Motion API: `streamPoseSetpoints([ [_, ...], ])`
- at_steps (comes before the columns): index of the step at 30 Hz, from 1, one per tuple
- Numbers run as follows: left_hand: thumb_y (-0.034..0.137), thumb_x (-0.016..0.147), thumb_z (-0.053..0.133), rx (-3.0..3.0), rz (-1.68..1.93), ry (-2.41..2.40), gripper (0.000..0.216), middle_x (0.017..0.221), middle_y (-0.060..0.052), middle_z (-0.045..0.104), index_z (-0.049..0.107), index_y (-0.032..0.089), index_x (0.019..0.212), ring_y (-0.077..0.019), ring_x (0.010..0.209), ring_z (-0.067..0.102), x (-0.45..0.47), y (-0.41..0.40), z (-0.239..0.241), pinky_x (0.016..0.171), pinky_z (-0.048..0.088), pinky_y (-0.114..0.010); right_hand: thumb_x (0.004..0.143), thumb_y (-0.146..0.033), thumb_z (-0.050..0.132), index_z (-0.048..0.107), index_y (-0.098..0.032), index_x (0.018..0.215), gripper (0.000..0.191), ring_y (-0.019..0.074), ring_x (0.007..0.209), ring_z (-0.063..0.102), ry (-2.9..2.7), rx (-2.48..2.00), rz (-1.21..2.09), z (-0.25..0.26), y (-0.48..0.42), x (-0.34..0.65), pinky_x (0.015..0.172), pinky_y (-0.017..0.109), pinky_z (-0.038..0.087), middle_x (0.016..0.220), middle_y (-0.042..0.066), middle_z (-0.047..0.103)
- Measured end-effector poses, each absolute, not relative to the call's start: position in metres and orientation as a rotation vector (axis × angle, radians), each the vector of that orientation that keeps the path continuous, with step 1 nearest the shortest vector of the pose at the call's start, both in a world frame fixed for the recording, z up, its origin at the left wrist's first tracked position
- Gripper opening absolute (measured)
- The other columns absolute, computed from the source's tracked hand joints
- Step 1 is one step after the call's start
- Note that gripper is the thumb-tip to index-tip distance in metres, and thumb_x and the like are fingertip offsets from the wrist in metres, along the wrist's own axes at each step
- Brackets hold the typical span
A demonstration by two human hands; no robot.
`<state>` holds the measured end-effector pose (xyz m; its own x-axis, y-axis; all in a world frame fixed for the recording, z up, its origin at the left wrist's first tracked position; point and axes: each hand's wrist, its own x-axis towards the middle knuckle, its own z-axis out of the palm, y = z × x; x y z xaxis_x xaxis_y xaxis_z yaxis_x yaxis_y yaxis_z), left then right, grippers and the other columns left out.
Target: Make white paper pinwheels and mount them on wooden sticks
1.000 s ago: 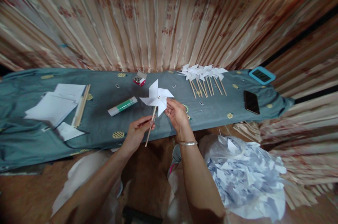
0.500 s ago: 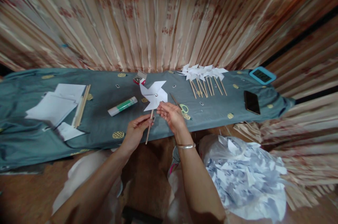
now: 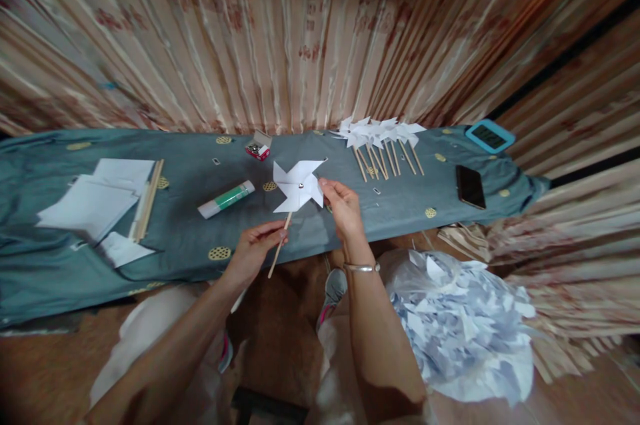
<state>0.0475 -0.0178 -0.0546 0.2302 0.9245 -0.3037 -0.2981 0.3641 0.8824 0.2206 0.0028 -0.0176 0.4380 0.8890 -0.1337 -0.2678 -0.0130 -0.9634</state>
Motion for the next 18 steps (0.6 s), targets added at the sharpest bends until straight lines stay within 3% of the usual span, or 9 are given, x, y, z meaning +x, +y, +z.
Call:
streamPoseSetpoints([
  [10,0.033,0.049,0.086,0.782,0.988,1.012,0.034,0.067,-0.002,0.072,0.076,0.016,0.076,-0.0113,0.058,0.062,0.0477,-0.0157,-0.0548,0.06,0.05,-0.023,0.051,-0.037,0.084,0.068,-0.02,0.061,0.025,0.0067,0.051,0.053,-0.564,-1.217,1.091,-0.0159,0.0018,0.219,0.051,0.019,0.04,0.057,-0.004,0.066],
  [18,0.034,0.051,0.084,0.817,1.028,1.025,0.032,0.075,-0.003,0.072,0.076,0.017,0.077,-0.0123,0.064,0.062,0.0471,-0.0143,-0.0553,0.065,0.051,-0.024,0.046,-0.035,0.087,0.063,-0.018,0.056,0.032,0.0037,0.044,0.049,-0.491,-1.178,1.204,-0.0138,0.0011,0.2142,0.043,0.016,0.037,0.048,-0.006,0.058],
])
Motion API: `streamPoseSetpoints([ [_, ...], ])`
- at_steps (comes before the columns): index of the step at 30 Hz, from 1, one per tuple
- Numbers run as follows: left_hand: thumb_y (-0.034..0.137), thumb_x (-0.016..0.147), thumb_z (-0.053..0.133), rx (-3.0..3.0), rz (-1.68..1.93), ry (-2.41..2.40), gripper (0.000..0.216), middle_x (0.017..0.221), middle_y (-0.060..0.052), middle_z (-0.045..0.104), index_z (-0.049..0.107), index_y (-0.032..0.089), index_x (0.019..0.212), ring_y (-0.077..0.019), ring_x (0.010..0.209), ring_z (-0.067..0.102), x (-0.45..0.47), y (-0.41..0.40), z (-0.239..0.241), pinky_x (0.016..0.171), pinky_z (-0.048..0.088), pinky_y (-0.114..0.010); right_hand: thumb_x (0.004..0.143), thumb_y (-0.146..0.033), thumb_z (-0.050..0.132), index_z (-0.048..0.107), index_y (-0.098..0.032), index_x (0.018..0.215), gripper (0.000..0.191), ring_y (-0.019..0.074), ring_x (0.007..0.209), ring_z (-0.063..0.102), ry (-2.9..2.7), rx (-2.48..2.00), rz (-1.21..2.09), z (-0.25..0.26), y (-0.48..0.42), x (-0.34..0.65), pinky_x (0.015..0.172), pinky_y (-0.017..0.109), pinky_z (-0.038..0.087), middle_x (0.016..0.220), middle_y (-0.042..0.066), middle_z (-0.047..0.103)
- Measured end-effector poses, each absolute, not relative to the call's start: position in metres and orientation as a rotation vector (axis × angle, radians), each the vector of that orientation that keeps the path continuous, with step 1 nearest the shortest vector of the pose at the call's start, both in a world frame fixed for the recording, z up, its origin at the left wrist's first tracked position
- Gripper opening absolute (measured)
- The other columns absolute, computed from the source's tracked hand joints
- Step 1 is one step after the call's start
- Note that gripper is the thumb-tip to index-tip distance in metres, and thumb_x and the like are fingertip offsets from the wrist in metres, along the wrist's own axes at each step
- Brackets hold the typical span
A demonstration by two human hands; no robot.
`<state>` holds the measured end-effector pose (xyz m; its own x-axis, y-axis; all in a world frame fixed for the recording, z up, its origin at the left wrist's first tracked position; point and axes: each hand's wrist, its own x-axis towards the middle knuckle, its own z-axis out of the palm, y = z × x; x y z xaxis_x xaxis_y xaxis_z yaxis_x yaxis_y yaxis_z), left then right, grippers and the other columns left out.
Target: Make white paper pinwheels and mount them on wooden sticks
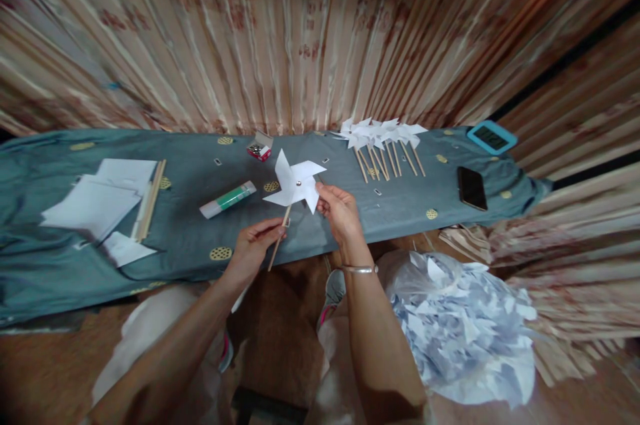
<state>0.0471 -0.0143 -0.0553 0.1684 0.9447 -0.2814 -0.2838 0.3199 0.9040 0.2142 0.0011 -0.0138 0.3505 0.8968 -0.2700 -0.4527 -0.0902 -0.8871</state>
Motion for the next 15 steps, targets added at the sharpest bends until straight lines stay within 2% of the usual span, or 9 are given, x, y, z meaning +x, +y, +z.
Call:
streamPoseSetpoints([
  [9,0.034,0.051,0.084,0.819,1.052,1.022,0.034,0.073,-0.003,0.072,0.076,0.016,0.078,-0.0126,0.064,0.062,0.047,-0.012,-0.059,0.065,0.05,-0.025,0.045,-0.03,0.088,0.065,-0.015,0.06,0.031,0.0046,0.046,0.058,-0.433,-1.198,1.29,-0.011,-0.001,0.206,0.043,0.012,0.041,0.052,-0.002,0.066],
  [15,0.031,0.051,0.083,0.79,1.062,0.998,0.031,0.072,-0.002,0.071,0.076,0.017,0.078,-0.0112,0.064,0.062,0.047,-0.012,-0.058,0.067,0.049,-0.024,0.043,-0.032,0.09,0.067,-0.016,0.061,0.034,0.005,0.046,0.059,-0.445,-1.199,1.335,-0.011,-0.004,0.2,0.045,0.012,0.044,0.051,-0.003,0.065],
])
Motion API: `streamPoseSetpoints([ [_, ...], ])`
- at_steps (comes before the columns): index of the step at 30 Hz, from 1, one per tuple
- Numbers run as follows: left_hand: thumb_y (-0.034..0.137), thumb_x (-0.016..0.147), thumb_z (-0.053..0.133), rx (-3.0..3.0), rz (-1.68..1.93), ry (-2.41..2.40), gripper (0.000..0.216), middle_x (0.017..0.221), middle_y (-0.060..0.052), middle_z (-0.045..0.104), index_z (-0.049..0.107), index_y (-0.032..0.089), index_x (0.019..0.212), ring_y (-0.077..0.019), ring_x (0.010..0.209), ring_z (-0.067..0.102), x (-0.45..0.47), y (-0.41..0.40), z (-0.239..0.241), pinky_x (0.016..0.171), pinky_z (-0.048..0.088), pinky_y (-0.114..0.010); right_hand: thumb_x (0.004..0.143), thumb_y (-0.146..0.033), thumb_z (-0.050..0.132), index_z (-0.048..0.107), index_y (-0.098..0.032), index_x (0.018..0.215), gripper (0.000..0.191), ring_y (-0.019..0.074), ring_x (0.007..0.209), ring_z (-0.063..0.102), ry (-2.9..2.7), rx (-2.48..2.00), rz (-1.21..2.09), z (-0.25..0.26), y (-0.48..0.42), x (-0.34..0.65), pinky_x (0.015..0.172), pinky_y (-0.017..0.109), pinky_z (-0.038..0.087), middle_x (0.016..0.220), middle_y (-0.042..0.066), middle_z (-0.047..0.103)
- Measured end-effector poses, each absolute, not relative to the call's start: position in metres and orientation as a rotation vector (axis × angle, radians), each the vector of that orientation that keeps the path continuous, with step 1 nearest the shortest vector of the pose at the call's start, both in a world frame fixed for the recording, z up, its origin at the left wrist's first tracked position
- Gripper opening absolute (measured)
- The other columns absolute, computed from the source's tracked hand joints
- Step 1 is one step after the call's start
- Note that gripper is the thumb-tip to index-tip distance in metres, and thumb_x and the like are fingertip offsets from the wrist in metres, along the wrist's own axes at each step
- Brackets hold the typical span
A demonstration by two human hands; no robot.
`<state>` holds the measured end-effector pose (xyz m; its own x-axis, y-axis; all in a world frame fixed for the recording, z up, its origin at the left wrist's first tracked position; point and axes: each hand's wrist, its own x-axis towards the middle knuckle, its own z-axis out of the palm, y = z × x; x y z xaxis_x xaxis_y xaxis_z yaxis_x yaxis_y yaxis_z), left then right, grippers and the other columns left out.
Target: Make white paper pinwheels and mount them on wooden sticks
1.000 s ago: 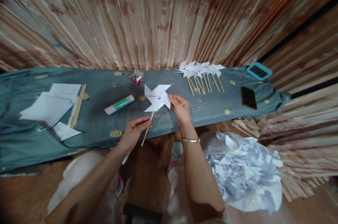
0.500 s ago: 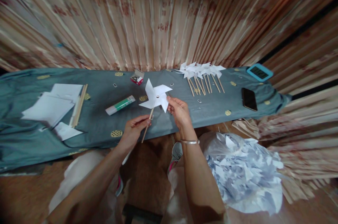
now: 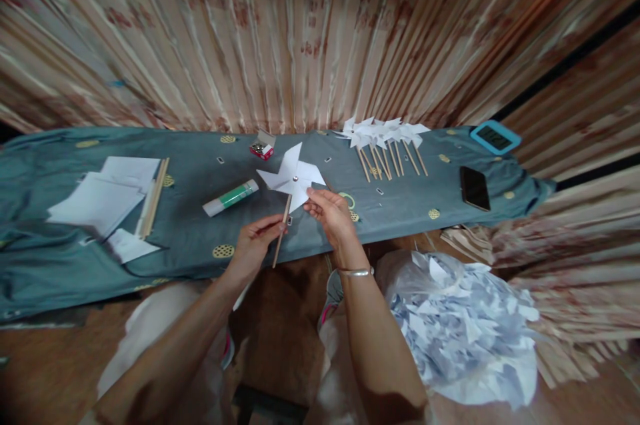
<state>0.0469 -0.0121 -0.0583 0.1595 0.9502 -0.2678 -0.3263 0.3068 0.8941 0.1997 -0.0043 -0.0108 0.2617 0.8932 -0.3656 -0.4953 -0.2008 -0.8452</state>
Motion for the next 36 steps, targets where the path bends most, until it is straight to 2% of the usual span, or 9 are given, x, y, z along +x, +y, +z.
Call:
streamPoseSetpoints([
  [7,0.029,0.055,0.081,0.822,1.062,0.999,0.029,0.072,-0.002,0.072,0.077,0.017,0.081,-0.0113,0.066,0.061,0.046,-0.012,-0.059,0.068,0.048,-0.023,0.041,-0.037,0.09,0.069,-0.016,0.061,0.035,0.0039,0.048,0.059,-0.464,-1.212,1.362,-0.014,-0.006,0.191,0.047,0.012,0.044,0.056,-0.002,0.068],
  [14,0.031,0.052,0.083,0.786,1.076,1.045,0.031,0.07,-0.002,0.073,0.076,0.018,0.08,-0.0115,0.065,0.061,0.041,-0.009,-0.054,0.068,0.048,-0.023,0.05,-0.052,0.083,0.069,-0.016,0.058,0.039,0.0052,0.046,0.054,-0.63,-1.286,1.344,-0.008,-0.014,0.2,0.046,0.018,0.04,0.057,0.001,0.068],
  [18,0.033,0.049,0.085,0.75,1.046,1.025,0.035,0.071,-0.002,0.073,0.076,0.017,0.079,-0.0108,0.062,0.061,0.039,-0.008,-0.051,0.066,0.048,-0.023,0.052,-0.049,0.082,0.064,-0.018,0.053,0.036,0.0033,0.042,0.044,-0.608,-1.287,1.059,-0.009,-0.012,0.22,0.044,0.019,0.034,0.054,-0.002,0.065],
  [21,0.032,0.047,0.086,0.748,0.999,1.01,0.035,0.07,-0.003,0.073,0.076,0.017,0.077,-0.0107,0.06,0.06,0.039,-0.01,-0.05,0.064,0.049,-0.023,0.052,-0.045,0.082,0.068,-0.02,0.062,0.031,0.0056,0.052,0.054,-0.574,-1.316,0.897,-0.013,-0.007,0.228,0.052,0.02,0.04,0.063,-0.003,0.068],
  [25,0.031,0.049,0.085,0.791,0.957,0.992,0.032,0.068,-0.003,0.072,0.077,0.016,0.075,-0.0105,0.059,0.059,0.039,-0.014,-0.05,0.062,0.048,-0.022,0.055,-0.045,0.081,0.071,-0.022,0.071,0.029,0.0071,0.06,0.059,-0.591,-1.262,0.984,-0.017,0.0,0.225,0.058,0.019,0.043,0.067,-0.004,0.069],
  [36,0.029,0.052,0.083,0.847,0.972,1.005,0.027,0.069,-0.004,0.073,0.077,0.017,0.075,-0.0129,0.06,0.061,0.037,-0.013,-0.052,0.064,0.05,-0.026,0.054,-0.033,0.084,0.068,-0.021,0.064,0.023,0.0073,0.052,0.054,-0.547,-1.187,1.05,-0.015,0.003,0.216,0.051,0.02,0.042,0.056,-0.005,0.065],
])
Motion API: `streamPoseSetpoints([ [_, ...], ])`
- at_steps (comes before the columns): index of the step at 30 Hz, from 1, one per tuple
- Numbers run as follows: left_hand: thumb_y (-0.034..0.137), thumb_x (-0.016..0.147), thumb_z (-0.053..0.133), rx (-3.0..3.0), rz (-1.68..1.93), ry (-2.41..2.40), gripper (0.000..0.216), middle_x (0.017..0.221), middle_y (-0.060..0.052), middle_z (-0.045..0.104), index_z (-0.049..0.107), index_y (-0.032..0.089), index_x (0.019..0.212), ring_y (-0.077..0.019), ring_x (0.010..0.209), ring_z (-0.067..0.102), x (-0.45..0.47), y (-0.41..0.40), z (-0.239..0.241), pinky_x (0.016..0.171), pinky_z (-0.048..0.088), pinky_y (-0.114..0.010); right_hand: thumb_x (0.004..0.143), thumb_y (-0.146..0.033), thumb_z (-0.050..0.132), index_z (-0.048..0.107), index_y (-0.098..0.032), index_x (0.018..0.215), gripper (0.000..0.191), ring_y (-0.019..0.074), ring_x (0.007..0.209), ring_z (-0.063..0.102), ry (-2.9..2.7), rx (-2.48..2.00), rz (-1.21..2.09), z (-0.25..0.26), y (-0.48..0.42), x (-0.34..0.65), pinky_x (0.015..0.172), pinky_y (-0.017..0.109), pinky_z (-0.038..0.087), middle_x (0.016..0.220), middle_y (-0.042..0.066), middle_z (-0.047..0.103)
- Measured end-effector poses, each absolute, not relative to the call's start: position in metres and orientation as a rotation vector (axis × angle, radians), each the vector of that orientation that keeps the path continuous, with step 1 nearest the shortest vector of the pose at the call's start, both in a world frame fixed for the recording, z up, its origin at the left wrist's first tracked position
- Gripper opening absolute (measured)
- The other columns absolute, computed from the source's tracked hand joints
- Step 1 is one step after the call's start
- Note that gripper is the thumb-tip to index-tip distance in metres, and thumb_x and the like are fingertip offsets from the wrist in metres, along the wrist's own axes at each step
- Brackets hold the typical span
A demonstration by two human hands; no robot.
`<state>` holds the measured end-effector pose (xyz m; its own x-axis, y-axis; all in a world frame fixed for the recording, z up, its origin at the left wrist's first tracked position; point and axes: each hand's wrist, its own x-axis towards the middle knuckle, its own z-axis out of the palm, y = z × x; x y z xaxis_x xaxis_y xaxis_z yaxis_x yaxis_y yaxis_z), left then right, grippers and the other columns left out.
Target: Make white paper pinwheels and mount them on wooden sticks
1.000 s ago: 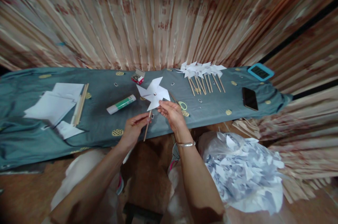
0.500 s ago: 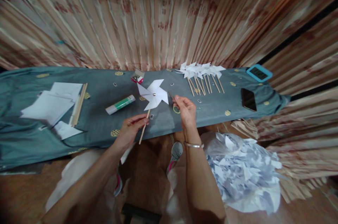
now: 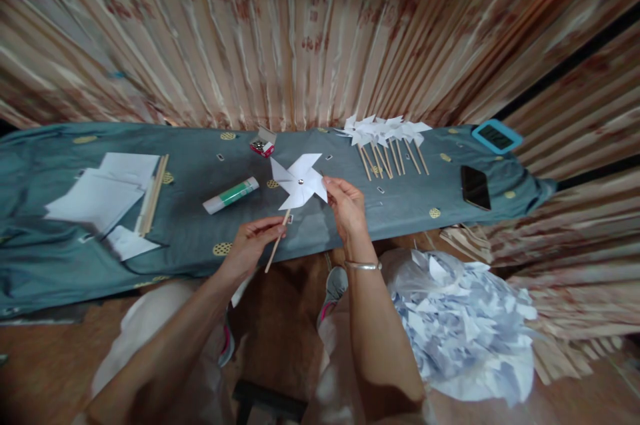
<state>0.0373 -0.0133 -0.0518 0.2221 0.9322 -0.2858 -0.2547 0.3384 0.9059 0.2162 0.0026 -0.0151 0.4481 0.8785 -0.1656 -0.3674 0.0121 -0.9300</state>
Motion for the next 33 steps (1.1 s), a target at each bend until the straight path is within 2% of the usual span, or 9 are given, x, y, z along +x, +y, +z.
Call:
streamPoseSetpoints([
  [4,0.028,0.051,0.082,0.834,0.992,1.012,0.026,0.065,-0.002,0.071,0.077,0.017,0.074,-0.0122,0.058,0.059,0.0382,-0.0126,-0.0513,0.062,0.048,-0.024,0.052,-0.034,0.086,0.066,-0.02,0.061,0.026,0.0073,0.051,0.055,-0.511,-1.169,1.09,-0.0115,0.0013,0.2139,0.051,0.02,0.043,0.057,-0.005,0.066],
  [11,0.03,0.05,0.083,0.822,0.994,1.01,0.028,0.064,-0.002,0.071,0.076,0.016,0.074,-0.0118,0.058,0.059,0.0388,-0.0127,-0.0512,0.061,0.047,-0.024,0.054,-0.046,0.083,0.061,-0.021,0.059,0.034,0.0098,0.049,0.053,-0.52,-1.183,1.093,-0.0064,-0.0001,0.2096,0.048,0.023,0.043,0.053,-0.004,0.063],
  [16,0.03,0.05,0.083,0.829,1.001,1.013,0.028,0.063,-0.002,0.07,0.076,0.016,0.073,-0.0117,0.058,0.058,0.0384,-0.0126,-0.0512,0.061,0.047,-0.024,0.05,-0.043,0.085,0.062,-0.021,0.059,0.033,0.0081,0.047,0.051,-0.522,-1.174,1.113,-0.01,0.0005,0.2117,0.046,0.022,0.041,0.056,-0.004,0.065],
  [23,0.031,0.051,0.083,0.835,1.007,1.038,0.029,0.067,-0.003,0.072,0.076,0.016,0.075,-0.0133,0.06,0.06,0.0374,-0.0118,-0.0509,0.063,0.048,-0.026,0.054,-0.037,0.083,0.062,-0.02,0.059,0.028,0.0065,0.048,0.052,-0.512,-1.172,1.155,-0.0152,-0.0001,0.2136,0.049,0.02,0.041,0.053,-0.005,0.061],
  [33,0.032,0.051,0.083,0.816,1.024,1.046,0.031,0.07,-0.004,0.073,0.076,0.017,0.077,-0.0135,0.062,0.061,0.0372,-0.0116,-0.0499,0.066,0.049,-0.026,0.052,-0.035,0.085,0.065,-0.018,0.058,0.027,0.0063,0.048,0.055,-0.541,-1.219,1.191,-0.011,-0.0013,0.2074,0.047,0.018,0.041,0.052,-0.004,0.062],
])
